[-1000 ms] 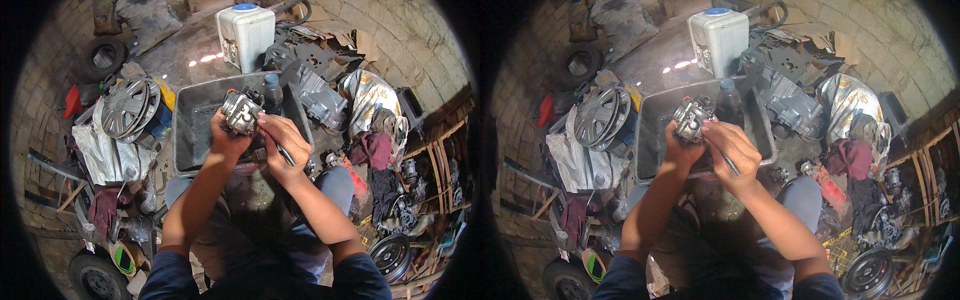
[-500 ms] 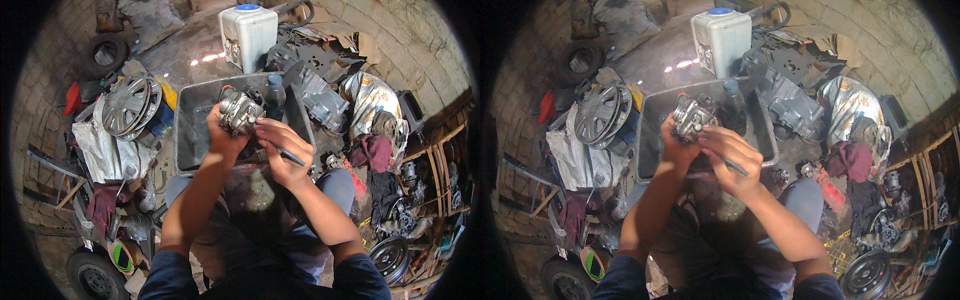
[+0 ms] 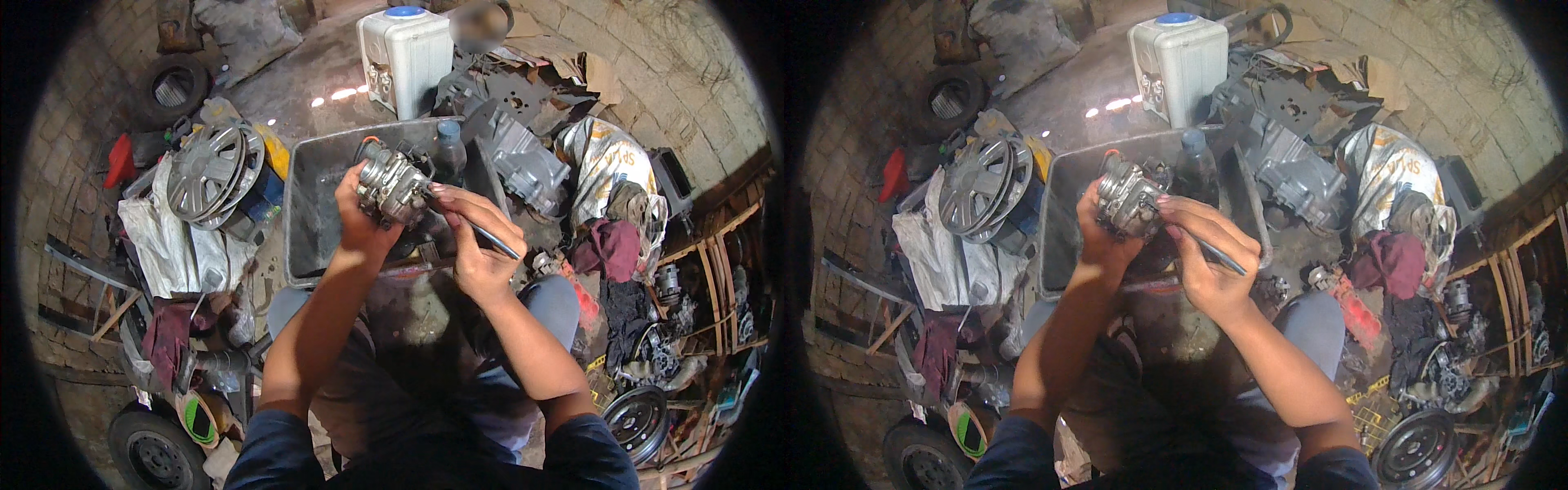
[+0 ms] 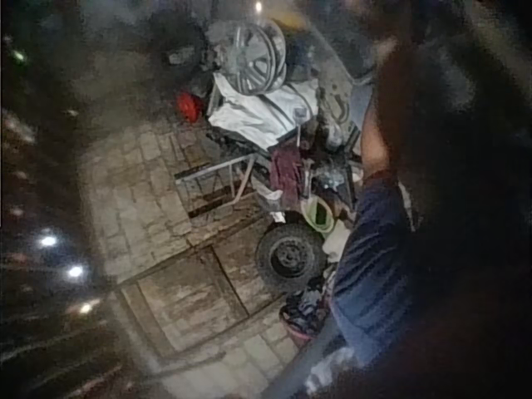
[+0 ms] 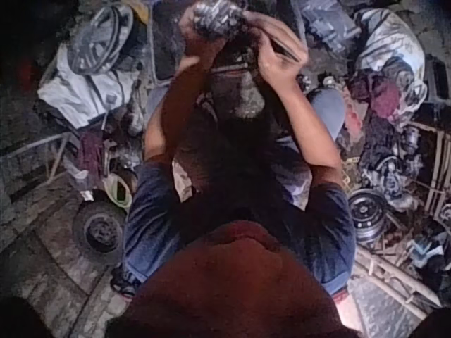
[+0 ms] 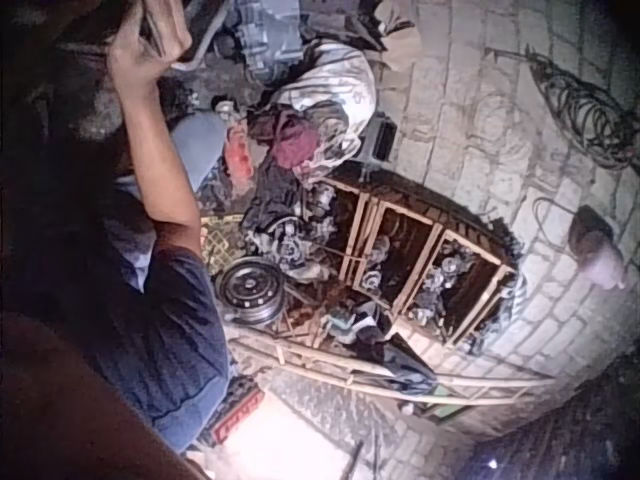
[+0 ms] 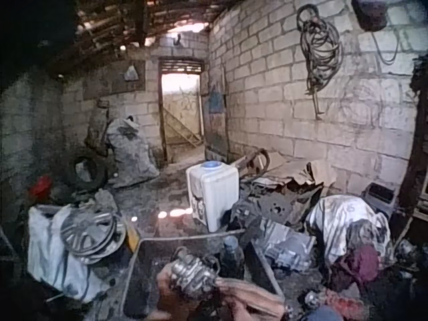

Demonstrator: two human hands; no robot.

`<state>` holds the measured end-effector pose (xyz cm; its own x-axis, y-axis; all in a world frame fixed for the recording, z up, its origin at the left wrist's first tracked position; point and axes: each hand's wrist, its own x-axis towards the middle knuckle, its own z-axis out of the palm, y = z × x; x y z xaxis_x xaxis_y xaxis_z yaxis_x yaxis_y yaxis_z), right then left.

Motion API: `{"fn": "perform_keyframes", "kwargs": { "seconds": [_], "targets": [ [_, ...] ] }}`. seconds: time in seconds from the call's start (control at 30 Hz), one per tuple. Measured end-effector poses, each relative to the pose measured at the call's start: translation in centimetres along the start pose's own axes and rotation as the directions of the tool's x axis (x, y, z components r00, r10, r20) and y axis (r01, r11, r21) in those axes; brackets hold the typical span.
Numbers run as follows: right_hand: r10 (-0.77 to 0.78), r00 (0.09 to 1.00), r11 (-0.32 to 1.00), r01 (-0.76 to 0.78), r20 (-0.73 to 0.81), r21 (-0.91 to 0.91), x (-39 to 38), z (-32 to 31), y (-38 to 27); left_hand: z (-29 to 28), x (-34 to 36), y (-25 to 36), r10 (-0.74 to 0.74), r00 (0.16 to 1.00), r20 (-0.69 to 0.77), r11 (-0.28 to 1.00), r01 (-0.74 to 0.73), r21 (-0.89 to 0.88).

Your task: The person cleans a carburetor by repeatedly applying liquid from a plastic bottle and scrubbing with a brush over a metal tray. They rotate the part to access different surfaces and continue scrubbing throughout the clip.

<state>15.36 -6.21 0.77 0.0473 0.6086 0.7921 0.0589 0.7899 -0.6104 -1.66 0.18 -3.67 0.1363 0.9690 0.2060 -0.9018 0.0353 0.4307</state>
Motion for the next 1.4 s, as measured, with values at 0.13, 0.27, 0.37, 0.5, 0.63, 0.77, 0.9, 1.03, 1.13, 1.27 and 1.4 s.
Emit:
{"fn": "perform_keyframes", "kwargs": {
  "seconds": [0.13,0.27,0.37,0.5,0.63,0.77,0.9,1.03,1.13,1.27,1.4],
  "targets": [
    [-0.037,0.997,0.999,0.034,0.073,0.04,0.1,0.1,-0.1,-0.1,0.0,0.0,0.028,0.999,0.022,1.0,-0.028,0.004],
    [-0.057,0.998,0.996,0.059,-0.031,0.061,0.3,0.0,0.5,0.7,-0.1,0.0,0.005,1.0,0.008,1.0,-0.005,0.009],
    [-0.04,0.999,0.999,0.041,-0.026,0.018,0.2,0.1,0.5,0.9,-0.4,-0.2,0.009,1.0,0.005,1.0,-0.009,0.005],
    [-0.008,0.997,1.0,0.007,0.074,0.012,0.2,0.1,0.2,0.4,0.0,0.1,0.044,0.996,0.072,0.999,-0.044,-0.001],
    [-0.017,1.0,0.999,0.018,-0.012,0.04,0.1,0.3,0.4,0.7,-0.5,0.0,-0.017,0.998,-0.059,1.0,0.017,-0.012],
    [-0.022,0.998,0.998,0.025,-0.053,0.06,0.3,0.5,0.3,-0.2,0.0,0.0,0.008,0.999,0.032,1.0,-0.008,-0.003],
    [0.012,0.998,0.999,-0.009,-0.061,0.05,0.1,0.7,0.1,-0.2,0.0,0.0,-0.01,0.992,0.126,0.998,0.017,-0.055],
    [0.04,0.997,0.999,-0.038,-0.06,0.034,-0.1,0.7,0.1,1.2,-0.2,-0.2,-0.024,0.999,-0.03,0.999,0.023,-0.043],
    [0.06,0.994,0.998,-0.056,-0.092,0.04,-0.2,1.2,0.3,1.6,-0.7,-0.4,-0.014,1.0,-0.006,0.998,0.014,-0.069],
    [0.078,0.992,0.997,-0.075,-0.099,0.036,-0.1,1.7,0.0,1.3,-0.5,-0.4,-0.017,0.998,0.056,0.994,0.023,-0.107],
    [0.033,0.993,0.999,-0.035,-0.11,-0.015,0.1,2.1,0.1,1.0,-0.4,-0.6,-0.024,0.998,0.06,0.992,0.031,-0.12]
  ]
}}
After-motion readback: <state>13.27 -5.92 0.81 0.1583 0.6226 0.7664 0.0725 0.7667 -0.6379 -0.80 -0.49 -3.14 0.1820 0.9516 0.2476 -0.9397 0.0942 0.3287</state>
